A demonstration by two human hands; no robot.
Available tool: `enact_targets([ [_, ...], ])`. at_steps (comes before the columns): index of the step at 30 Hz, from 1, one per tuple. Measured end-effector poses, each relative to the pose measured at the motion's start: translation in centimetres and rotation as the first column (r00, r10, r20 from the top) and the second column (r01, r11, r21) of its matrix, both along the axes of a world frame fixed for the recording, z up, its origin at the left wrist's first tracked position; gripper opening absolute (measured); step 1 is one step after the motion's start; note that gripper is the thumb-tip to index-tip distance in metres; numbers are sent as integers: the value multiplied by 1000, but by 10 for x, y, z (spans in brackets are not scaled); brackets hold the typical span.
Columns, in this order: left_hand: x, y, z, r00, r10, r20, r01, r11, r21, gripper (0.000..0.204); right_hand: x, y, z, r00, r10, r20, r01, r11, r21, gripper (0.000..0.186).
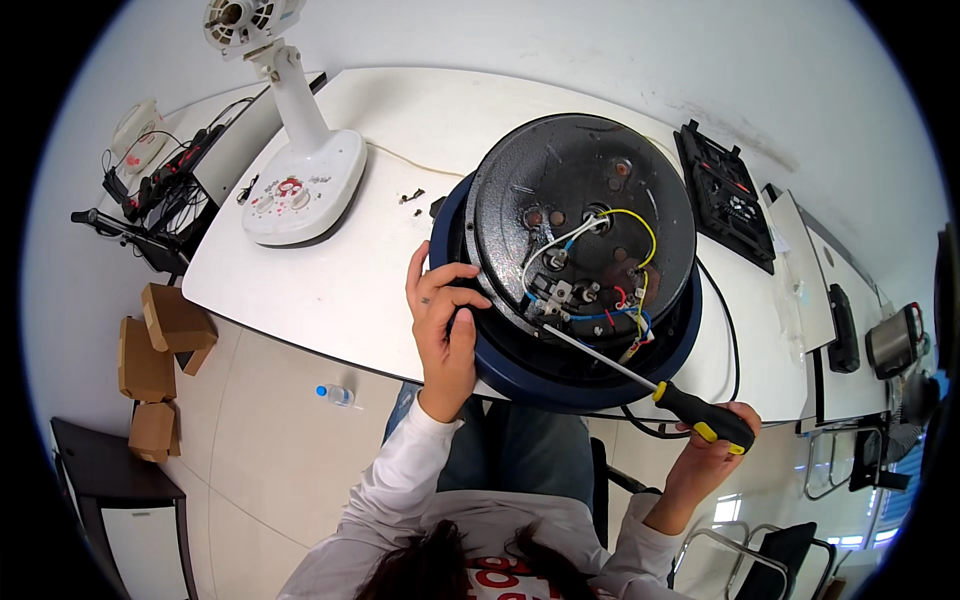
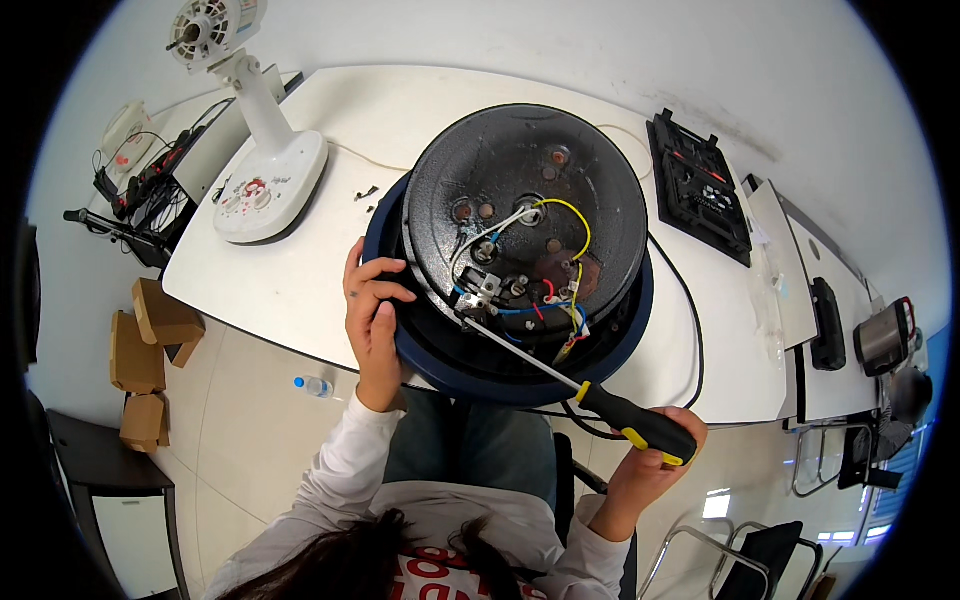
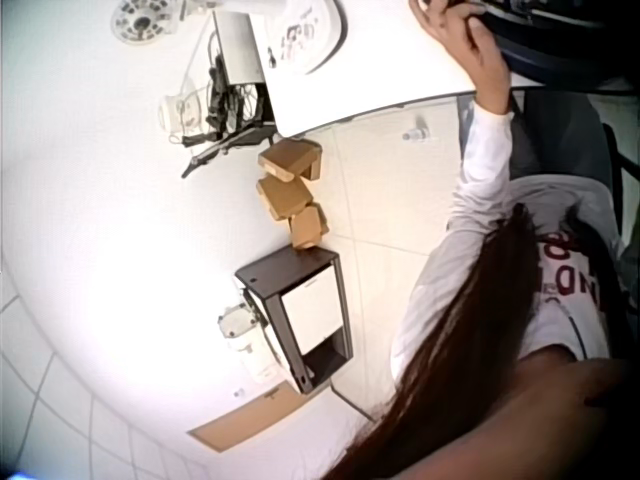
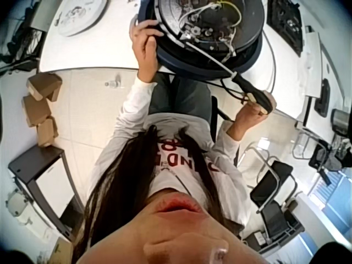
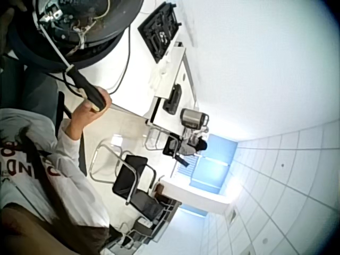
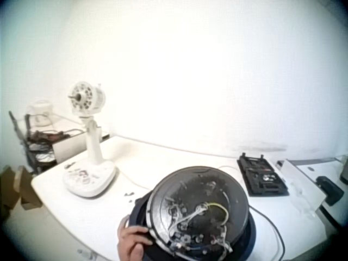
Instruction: The person uses a screwdriver to tighten screws on the internal wiring of a disassembled appliance base. They repeatedly adjust and secure connections within the circular housing while seated at a workbench.
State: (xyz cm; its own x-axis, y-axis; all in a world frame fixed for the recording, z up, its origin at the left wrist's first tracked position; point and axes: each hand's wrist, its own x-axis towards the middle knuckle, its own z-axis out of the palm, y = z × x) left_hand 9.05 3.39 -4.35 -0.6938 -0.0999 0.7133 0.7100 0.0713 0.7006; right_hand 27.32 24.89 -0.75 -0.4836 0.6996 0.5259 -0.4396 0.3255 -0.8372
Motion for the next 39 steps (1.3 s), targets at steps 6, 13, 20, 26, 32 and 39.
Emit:
enact_targets([
  [6, 2, -6, 6, 999, 2, 34, 1, 997, -79, 15, 1, 5, 6, 995, -41, -89, 33, 995, -91, 65],
  [13, 37, -13, 70, 988, 140, 56, -87, 834, -545, 28, 5, 9, 14, 982, -180, -51, 171, 974, -149, 54],
  [20, 40, 4, 83, 993, 96, 62, -21, 689, -724, 30, 16, 20, 12, 953, -280, -116, 251, 944, -215, 49],
  [26, 36, 9, 85, 990, 75, 116, 31, 694, -719, 27, 10, 28, 26, 922, -350, -169, 315, 927, -203, 46],
  [32, 36, 10, 82, 990, 70, 123, 38, 705, -708, 25, 6, 34, 29, 956, -257, -141, 254, 967, -34, 53],
  [39, 35, 8, 80, 987, 68, 143, 51, 719, -693, 25, -2, 29, 23, 976, -180, -119, 186, 982, 39, 60],
])
